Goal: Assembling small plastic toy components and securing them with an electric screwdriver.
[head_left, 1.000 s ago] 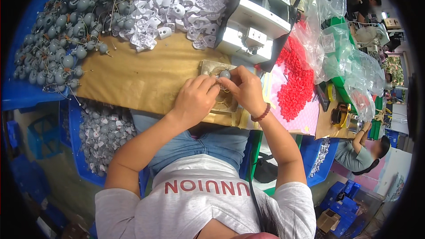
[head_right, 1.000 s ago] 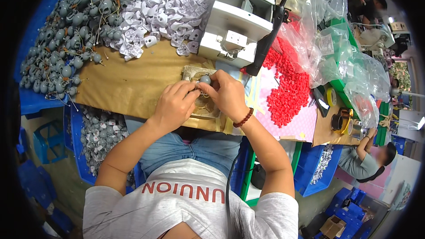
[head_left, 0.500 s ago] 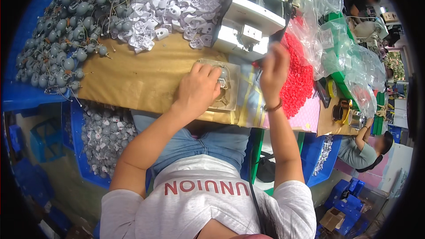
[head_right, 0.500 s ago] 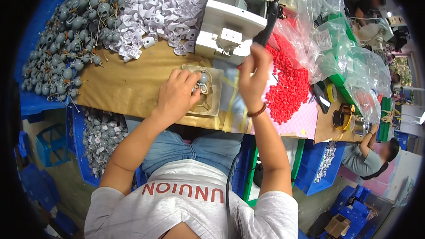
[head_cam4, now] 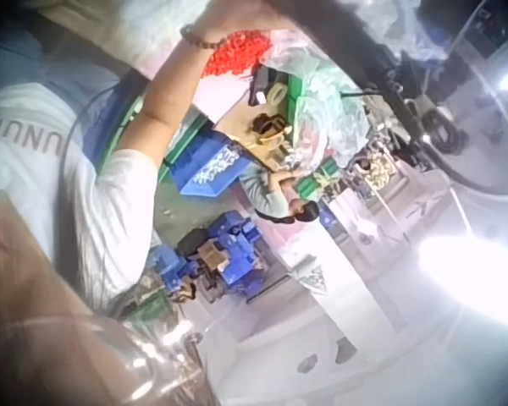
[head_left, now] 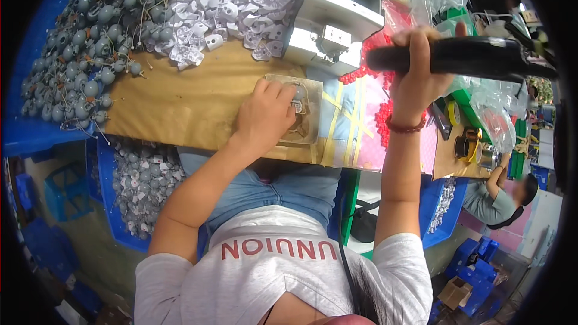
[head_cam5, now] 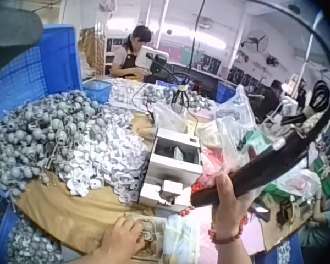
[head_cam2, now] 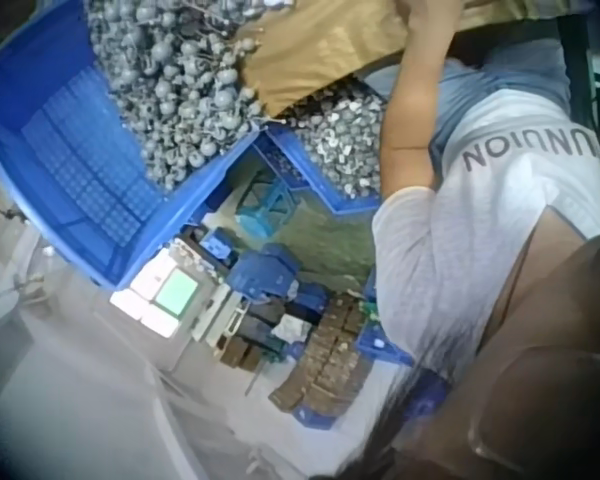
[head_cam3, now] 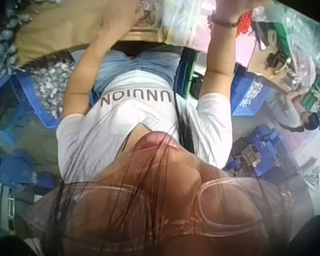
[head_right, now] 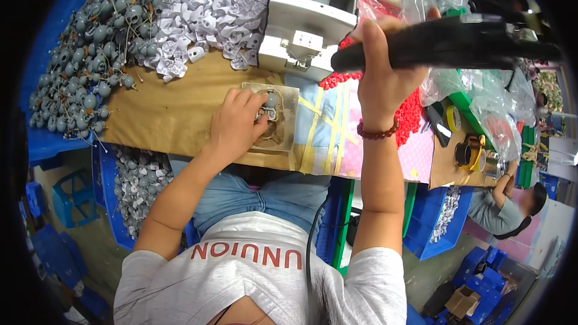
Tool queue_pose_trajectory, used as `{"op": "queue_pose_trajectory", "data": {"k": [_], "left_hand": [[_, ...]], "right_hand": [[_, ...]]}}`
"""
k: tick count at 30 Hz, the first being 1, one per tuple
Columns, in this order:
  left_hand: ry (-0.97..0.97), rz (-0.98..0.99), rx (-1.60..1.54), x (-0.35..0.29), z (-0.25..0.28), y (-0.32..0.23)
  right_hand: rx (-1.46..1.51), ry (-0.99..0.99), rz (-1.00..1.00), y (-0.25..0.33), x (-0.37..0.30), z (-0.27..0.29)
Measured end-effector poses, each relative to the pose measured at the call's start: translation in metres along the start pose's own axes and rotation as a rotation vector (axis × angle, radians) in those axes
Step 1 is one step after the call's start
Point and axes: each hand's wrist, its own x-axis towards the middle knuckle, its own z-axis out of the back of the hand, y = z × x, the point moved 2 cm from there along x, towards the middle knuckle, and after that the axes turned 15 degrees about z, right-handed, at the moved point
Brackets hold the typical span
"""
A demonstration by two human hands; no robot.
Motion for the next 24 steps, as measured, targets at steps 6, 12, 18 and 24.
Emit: {"op": "queue_pose_trajectory", "data": {"k": [6, 12, 18, 24], "left_hand": [[0.012, -0.023, -0.024, 0.004, 0.001, -0.002], [0.002, -0.009, -0.032, 0.003, -0.001, 0.001], [0.004, -0.011, -0.008, 0.003, -0.001, 0.001], [-0.010, -0.005, -0.002, 0.002, -0.001, 0.001]], "right_hand": [[-0.069, 0.190, -0.069, -0.035, 0.023, -0.026], [-0.183, 0.282, -0.293, -0.051, 0.015, -0.049], [-0.072, 0.231, -0.407, -0.016, -0.026, -0.051], [0.009, 0.236, -0.351, 0.003, -0.058, -0.053]]}}
